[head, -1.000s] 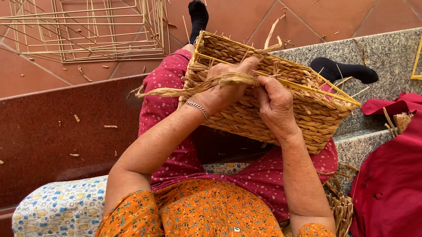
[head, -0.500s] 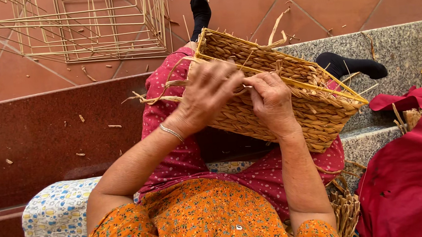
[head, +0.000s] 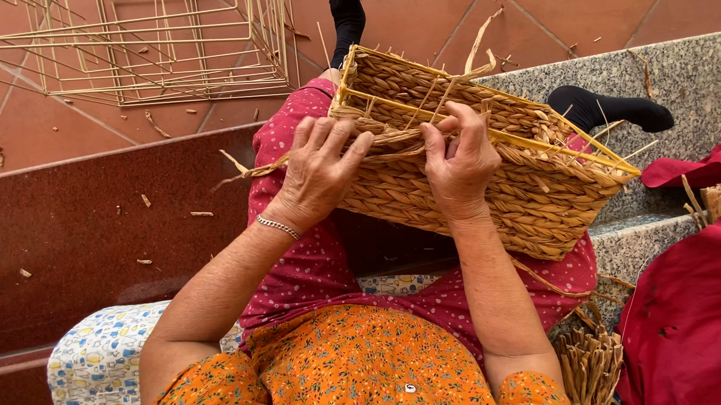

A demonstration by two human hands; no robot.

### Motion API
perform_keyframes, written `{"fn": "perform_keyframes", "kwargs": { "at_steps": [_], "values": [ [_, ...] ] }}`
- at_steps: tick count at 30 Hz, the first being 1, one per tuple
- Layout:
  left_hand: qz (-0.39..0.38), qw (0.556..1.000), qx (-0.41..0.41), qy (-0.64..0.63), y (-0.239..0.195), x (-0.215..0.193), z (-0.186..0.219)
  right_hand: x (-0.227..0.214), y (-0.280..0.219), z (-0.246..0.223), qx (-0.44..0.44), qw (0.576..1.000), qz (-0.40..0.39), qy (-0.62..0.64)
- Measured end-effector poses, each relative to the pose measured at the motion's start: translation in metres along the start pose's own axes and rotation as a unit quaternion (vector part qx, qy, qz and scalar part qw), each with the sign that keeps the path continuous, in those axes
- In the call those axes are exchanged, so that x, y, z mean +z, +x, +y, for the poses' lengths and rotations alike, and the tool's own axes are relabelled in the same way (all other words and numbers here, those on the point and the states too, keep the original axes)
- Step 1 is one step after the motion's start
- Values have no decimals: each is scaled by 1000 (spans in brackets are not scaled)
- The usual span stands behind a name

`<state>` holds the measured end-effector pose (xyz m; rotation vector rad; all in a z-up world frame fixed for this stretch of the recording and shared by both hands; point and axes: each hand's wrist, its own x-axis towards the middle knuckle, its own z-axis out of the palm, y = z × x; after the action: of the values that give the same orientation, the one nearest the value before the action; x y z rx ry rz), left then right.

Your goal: The person weaves a rectangular basket by hand, interlacing dried plant strips through a pre-formed frame. They repeatedly pull and tuck the strips to build up the basket walls, occasionally adjusting the frame and trimming excess material.

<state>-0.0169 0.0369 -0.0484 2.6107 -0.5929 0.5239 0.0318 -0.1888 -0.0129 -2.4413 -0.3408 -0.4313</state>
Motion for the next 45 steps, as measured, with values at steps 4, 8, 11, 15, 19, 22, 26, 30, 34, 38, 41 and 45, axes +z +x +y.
{"fn": "perform_keyframes", "kwargs": {
  "at_steps": [4, 8, 11, 15, 19, 22, 26, 30, 34, 38, 41, 45],
  "values": [
    [36, 999, 30, 24, -4, -8, 12, 12, -3, 1, -121, 989, 14, -80],
    [-39, 998, 31, 37, 3, -12, 23, 5, 8, -8, -167, 985, -23, -43],
    [-47, 999, -2, 19, 10, -20, 19, -20, 15, -19, -168, 981, -91, -16],
    [-97, 989, -60, -99, 21, -38, 19, -45, 18, -28, -150, 973, -169, 45],
    [8, 997, -40, -59, 39, -59, 23, -32, 22, -29, -116, 982, -141, 52],
    [201, 975, 61, 67, 41, -62, 38, -27, 20, -20, -82, 984, -146, 55],
    [15, 993, 116, -20, 37, -41, 54, -31, 15, -10, -48, 983, -153, 94],
    [-21, 999, -41, -17, 61, 5, 44, -32, 14, -10, -30, 981, -157, 113],
    [40, 990, -89, -105, 79, 21, 38, -31, 14, -14, 15, 977, -158, 143],
    [73, 958, -102, -260, 80, 10, 32, -30, 15, -15, -34, 985, -128, 114],
    [97, 933, -90, -333, 78, 8, 30, -32, 10, -15, -73, 984, -125, 99],
    [48, 924, -116, -362, 89, 15, 27, -35, 11, -17, -74, 981, -145, 102]
  ]
}}
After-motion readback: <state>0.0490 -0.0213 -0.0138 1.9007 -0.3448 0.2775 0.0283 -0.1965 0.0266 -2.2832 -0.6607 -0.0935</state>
